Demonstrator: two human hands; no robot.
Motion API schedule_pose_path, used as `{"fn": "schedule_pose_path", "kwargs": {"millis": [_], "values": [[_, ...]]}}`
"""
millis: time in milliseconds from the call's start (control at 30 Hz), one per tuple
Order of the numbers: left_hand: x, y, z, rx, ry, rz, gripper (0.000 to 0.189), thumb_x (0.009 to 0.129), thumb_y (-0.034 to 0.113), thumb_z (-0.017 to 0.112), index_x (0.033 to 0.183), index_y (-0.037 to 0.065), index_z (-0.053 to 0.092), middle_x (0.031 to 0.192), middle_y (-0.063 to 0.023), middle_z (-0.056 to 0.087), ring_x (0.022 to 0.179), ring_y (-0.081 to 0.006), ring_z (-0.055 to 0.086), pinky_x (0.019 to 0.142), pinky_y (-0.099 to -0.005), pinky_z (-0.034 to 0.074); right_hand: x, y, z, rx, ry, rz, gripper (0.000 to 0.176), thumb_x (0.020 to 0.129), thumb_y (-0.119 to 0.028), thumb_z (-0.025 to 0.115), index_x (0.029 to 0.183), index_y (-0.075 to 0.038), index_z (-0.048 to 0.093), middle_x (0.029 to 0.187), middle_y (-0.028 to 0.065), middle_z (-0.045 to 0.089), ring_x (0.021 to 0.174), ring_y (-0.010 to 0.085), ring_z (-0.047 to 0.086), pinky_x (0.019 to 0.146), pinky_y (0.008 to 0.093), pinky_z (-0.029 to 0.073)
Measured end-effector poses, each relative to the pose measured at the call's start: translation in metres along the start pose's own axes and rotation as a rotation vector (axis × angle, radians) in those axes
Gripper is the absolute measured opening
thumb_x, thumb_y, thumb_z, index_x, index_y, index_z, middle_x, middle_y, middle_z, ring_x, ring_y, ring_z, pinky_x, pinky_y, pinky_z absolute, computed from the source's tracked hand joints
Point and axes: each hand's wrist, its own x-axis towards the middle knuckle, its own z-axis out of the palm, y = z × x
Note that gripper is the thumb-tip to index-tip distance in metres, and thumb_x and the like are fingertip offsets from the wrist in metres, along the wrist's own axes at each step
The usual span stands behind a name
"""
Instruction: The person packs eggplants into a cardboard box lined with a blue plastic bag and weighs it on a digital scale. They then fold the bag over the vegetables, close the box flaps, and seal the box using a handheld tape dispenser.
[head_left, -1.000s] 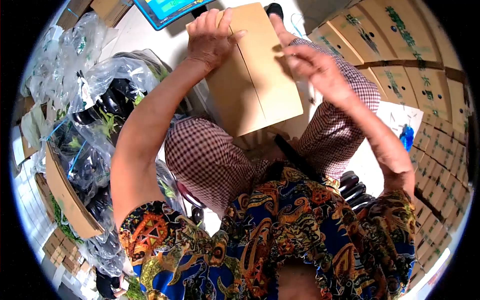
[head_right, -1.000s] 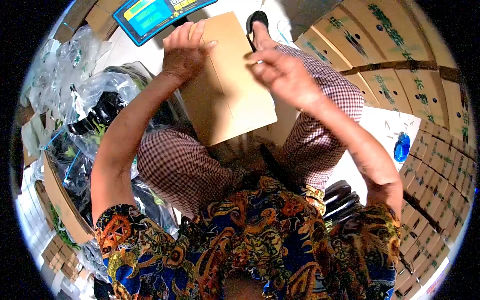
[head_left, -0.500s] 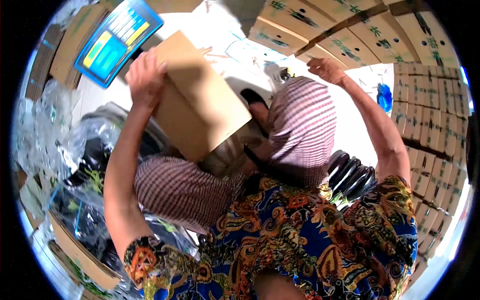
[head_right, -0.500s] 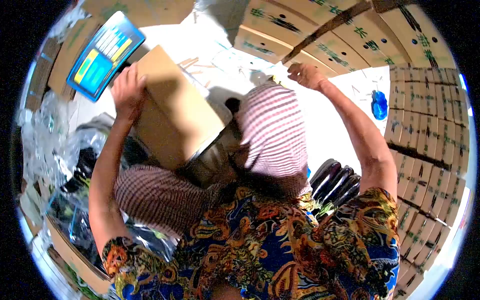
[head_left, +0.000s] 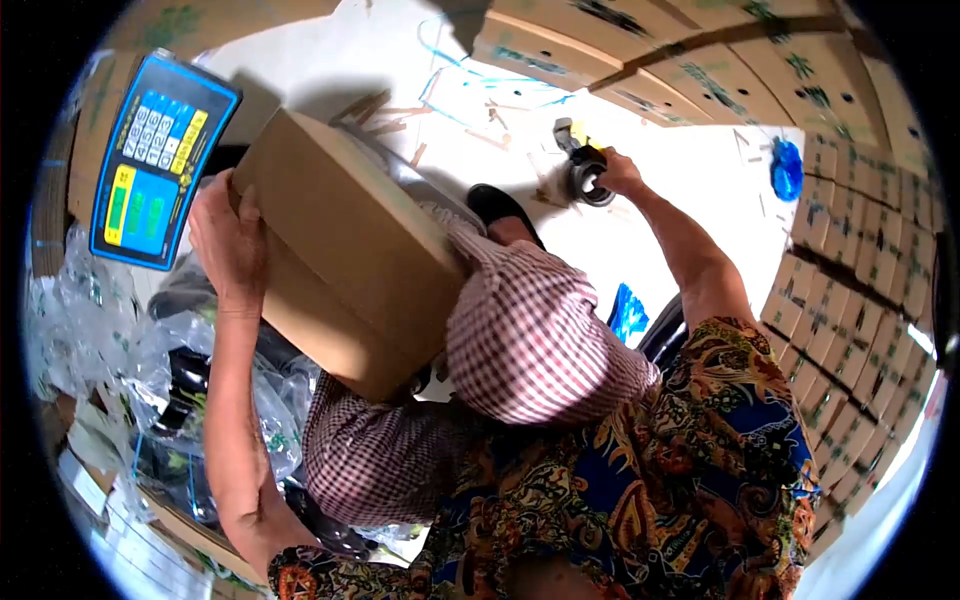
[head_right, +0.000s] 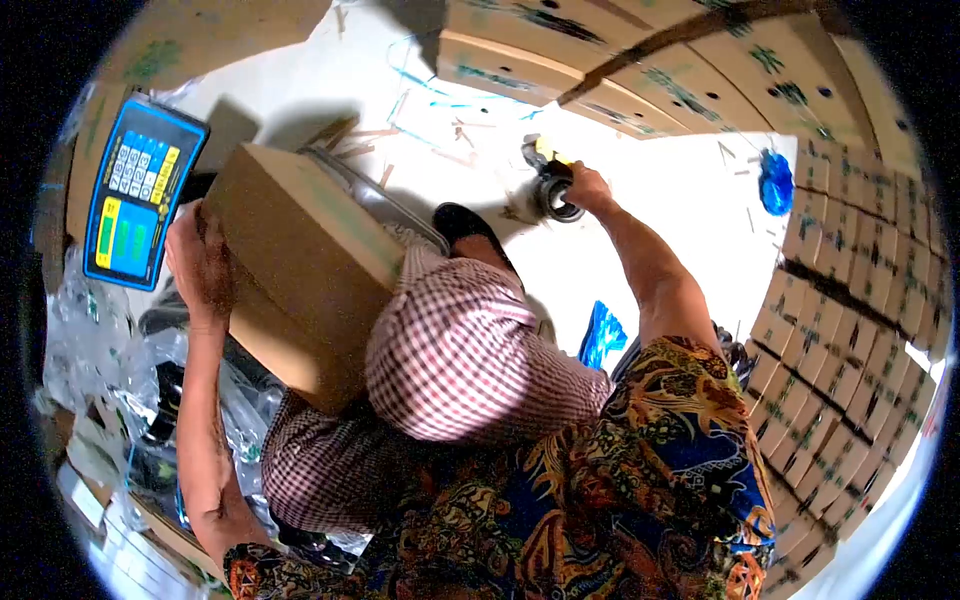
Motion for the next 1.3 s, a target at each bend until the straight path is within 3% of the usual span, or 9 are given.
{"fn": "schedule_pose_path", "kwargs": {"millis": [67,200,333,433,533,667,800,933,1300], "values": [[0.003,-0.006,0.001,-0.025,-0.063,-0.06,0.037,0.09,0.026,0.058,0.122,0.008,0.054,0.106,-0.0157,0.056,0.103,-0.0355,0.051,0.088,-0.0448,0.04,0.003,-0.015,0.014,-0.079,0.101,0.227,0.046,0.077,-0.024,0.067,0.116,-0.007,0.051,0.106,0.0202,0.065,0.099,0.0335,0.064,0.082,0.0412,0.053],[-0.001,0.004,-0.001,0.001,0.138,0.011,0.031,0.089,0.024,0.059,0.116,0.007,0.057,0.105,-0.0158,0.057,0.102,-0.0352,0.052,0.087,-0.045,0.04,-0.008,-0.024,0.036,0.008,0.164,0.203,0.037,0.075,-0.026,0.067,0.104,-0.005,0.057,0.097,0.0212,0.067,0.092,0.0341,0.066,0.078,0.0434,0.053],[0.008,0.002,0.002,0.011,0.04,-0.088,0.027,0.089,0.024,0.059,0.11,0.007,0.059,0.101,-0.0169,0.058,0.098,-0.0357,0.052,0.084,-0.0456,0.04,-0.026,-0.037,0.02,0.229,0.304,0.09,0.039,0.07,-0.022,0.067,0.099,0.0,0.052,0.085,0.025,0.066,0.08,0.0385,0.066,0.072,0.044,0.052],[0.009,0.002,0.005,0.036,0.088,-0.097,0.024,0.087,0.025,0.06,0.103,0.007,0.062,0.099,-0.0163,0.059,0.097,-0.0367,0.053,0.083,-0.0466,0.041,-0.052,-0.061,-0.007,0.703,0.294,-0.024,0.041,0.071,-0.012,0.067,0.104,-0.001,0.045,0.083,0.014,0.064,0.071,0.024,0.063,0.066,0.0354,0.052],[0.005,-0.007,0.013,0.037,0.103,-0.123,0.022,0.086,0.024,0.061,0.101,0.008,0.062,0.101,-0.0136,0.059,0.099,-0.0354,0.052,0.082,-0.0462,0.041,-0.097,-0.115,-0.052,1.312,0.072,-0.279,0.033,0.082,-0.011,0.067,0.112,-0.004,0.055,0.088,0.0041,0.063,0.072,0.0116,0.061,0.064,0.0246,0.051],[-0.002,-0.011,0.017,-0.076,0.322,0.022,0.019,0.091,0.022,0.054,0.097,0.005,0.059,0.094,-0.016,0.057,0.092,-0.0359,0.053,0.081,-0.0449,0.042,-0.129,-0.179,-0.109,1.678,-0.27,-0.293,0.034,0.091,-0.018,0.059,0.118,0.001,0.054,0.094,0.0089,0.063,0.08,0.016,0.061,0.077,0.0273,0.053],[-0.001,-0.019,0.022,0.014,0.356,0.061,0.024,0.089,0.031,0.053,0.097,0.008,0.056,0.091,-0.0117,0.054,0.091,-0.0313,0.053,0.078,-0.044,0.042,-0.153,-0.225,-0.137,1.514,-0.383,-0.696,0.037,0.088,-0.02,0.064,0.114,0.003,0.053,0.087,0.007,0.06,0.069,0.0133,0.056,0.066,0.0262,0.049],[0.004,-0.013,0.028,0.096,0.382,0.057,0.023,0.084,0.03,0.059,0.094,0.01,0.055,0.087,-0.0079,0.053,0.086,-0.0269,0.055,0.072,-0.0414,0.044,-0.201,-0.276,-0.164,1.211,-0.153,-0.878,0.064,0.073,-0.025,0.074,0.126,-0.002,0.046,0.108,0.006,0.058,0.097,0.0154,0.057,0.087,0.0281,0.046],[-0.01,-0.009,0.016,-0.143,0.592,0.029,0.021,0.076,0.024,0.067,0.091,0.013,0.057,0.086,-0.0051,0.053,0.083,-0.0256,0.055,0.068,-0.0402,0.042,-0.263,-0.377,-0.163,0.681,-0.112,-1.035,0.065,0.069,-0.019,0.077,0.124,-0.001,0.046,0.112,0.0101,0.058,0.102,0.0179,0.058,0.092,0.032,0.046]]}}
